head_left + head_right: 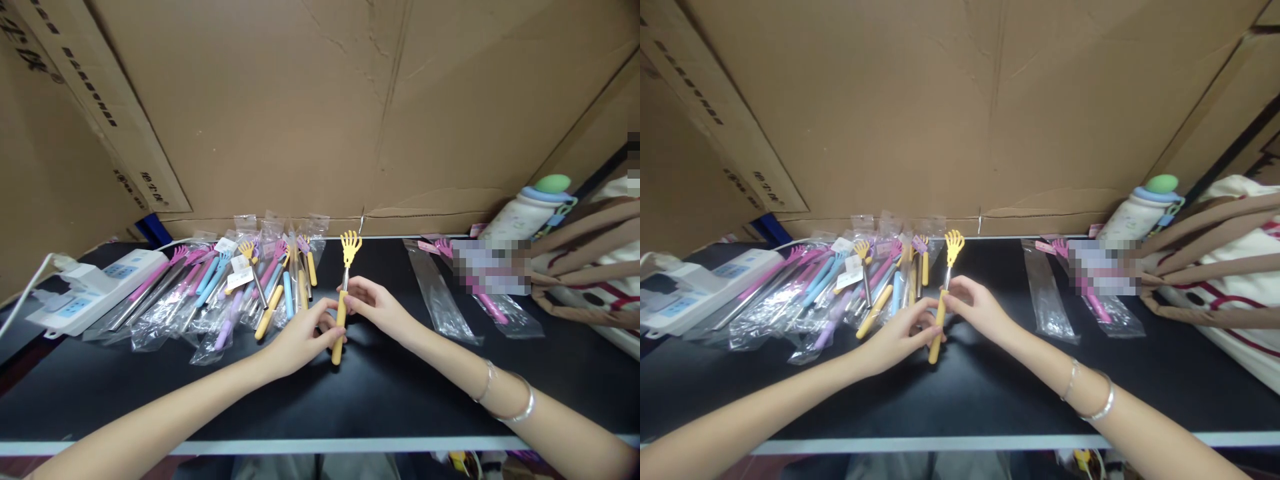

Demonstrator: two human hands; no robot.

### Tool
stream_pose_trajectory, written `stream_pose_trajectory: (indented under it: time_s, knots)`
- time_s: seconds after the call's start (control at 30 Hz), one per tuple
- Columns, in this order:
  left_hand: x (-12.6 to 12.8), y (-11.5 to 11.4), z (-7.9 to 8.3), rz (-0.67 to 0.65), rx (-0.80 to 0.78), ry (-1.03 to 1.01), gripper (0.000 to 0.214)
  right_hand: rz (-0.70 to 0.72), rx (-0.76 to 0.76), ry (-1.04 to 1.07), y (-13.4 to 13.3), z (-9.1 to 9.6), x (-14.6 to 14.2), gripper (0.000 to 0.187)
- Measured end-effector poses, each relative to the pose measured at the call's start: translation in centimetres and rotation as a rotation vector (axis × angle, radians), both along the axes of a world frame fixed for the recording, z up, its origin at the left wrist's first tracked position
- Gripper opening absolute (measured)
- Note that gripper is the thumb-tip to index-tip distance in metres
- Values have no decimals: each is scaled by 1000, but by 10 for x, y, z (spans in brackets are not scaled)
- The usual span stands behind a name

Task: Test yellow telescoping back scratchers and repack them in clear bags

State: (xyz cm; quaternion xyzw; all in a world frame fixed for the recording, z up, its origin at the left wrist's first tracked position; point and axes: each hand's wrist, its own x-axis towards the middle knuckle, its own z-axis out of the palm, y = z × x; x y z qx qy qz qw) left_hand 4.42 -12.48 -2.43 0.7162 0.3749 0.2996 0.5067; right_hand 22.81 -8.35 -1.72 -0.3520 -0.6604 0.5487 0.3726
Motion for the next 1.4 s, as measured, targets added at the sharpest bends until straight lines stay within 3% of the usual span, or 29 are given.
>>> stream_pose_trajectory:
  time_s: [0.17, 0.3, 0.43, 0.53, 0.73, 0.97, 1.17, 1.4]
  knots:
    - [-3, -4, 7, 22, 257, 268, 22, -12, 4, -23, -3, 6, 2, 29]
    - [-3, -8, 5, 66, 637, 557, 10, -40, -55, -34, 1, 3, 7, 30]
    - [1, -11, -2, 53, 1069, 732, 38, -28, -68, -159, 11, -9, 11, 35]
    - [3, -13, -4, 39, 1236, 750, 49, -25, -51, -221, 17, -16, 11, 38]
    - [7, -18, -6, 44, 1247, 760, 32, -110, 282, -676, 10, -10, 4, 14]
    - [8, -21, -9, -17, 1168, 741, 30, -179, 430, -1005, -9, 4, -7, 9]
    - [8, -20, -10, -58, 1118, 741, 24, -189, 505, -1108, -7, 3, -1, 18]
    - [8, -18, -12, -77, 1008, 674, 22, -120, 588, -1011, -1, -4, 10, 18]
